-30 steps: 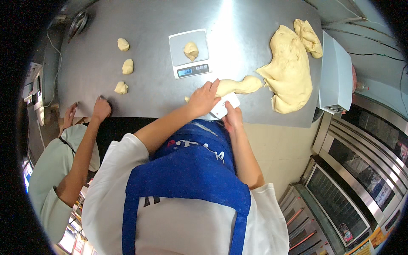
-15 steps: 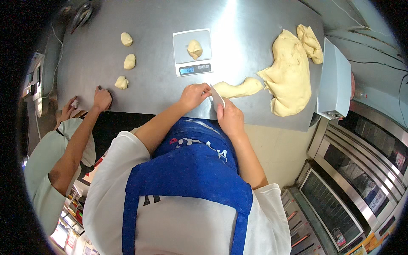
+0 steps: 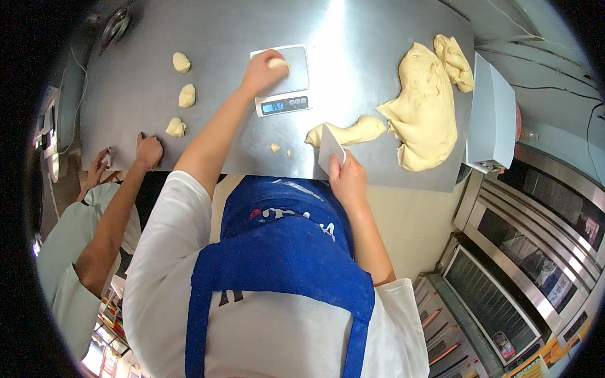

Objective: The person cuts small pieces of dough from a larger mass using a scraper, weighs each piece on a scale, and then rolls the pieces into balls on the table surface before placing them onto baking trays.

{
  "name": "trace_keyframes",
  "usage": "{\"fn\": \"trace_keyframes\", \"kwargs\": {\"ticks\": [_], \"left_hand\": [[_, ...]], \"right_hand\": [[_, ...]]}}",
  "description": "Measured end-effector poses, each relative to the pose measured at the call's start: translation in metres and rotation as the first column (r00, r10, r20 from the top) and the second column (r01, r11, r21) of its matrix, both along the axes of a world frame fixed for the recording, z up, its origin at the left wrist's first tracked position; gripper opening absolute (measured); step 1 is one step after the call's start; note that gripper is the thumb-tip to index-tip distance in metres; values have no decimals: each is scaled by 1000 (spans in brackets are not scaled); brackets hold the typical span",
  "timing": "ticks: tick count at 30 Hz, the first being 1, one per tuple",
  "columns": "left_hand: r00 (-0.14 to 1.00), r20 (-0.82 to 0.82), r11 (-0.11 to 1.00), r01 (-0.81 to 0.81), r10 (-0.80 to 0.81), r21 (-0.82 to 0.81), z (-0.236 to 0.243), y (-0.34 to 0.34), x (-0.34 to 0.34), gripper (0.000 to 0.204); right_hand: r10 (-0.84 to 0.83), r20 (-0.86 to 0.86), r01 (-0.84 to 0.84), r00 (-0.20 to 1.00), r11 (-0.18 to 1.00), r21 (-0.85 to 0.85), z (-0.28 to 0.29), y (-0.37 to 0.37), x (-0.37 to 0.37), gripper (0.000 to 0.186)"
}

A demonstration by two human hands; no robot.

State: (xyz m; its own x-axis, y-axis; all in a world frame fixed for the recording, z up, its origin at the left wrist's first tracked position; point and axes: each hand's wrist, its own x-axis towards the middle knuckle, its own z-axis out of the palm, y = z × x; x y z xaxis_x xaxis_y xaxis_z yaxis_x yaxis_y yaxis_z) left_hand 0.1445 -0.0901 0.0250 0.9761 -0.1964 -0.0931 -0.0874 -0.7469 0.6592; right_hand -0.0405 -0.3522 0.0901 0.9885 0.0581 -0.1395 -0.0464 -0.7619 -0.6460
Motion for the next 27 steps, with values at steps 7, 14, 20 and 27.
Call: {"fn": "trace_keyframes", "kwargs": {"ticks": [7,14,20,27], "left_hand": [[930,-318,909,-285,186,-303,0,41,-110,31],[939,-132,941,-293,317,171,-17,37,-220,40],[963,-31,954,-259,267,149,-25,42,-228,40],[967,103,932,-254,235,257,-4,41,-225,45]], "right_hand": [[15,-106,-10,994,999,45,-15,19,-17,33],[328,-200,-316,923,944,92,-17,96,-2,28],[553,-120,-559,825,829,-21,-35,142,2,18],[556,-233,-600,798,772,-212,-52,169,14,15]]}}
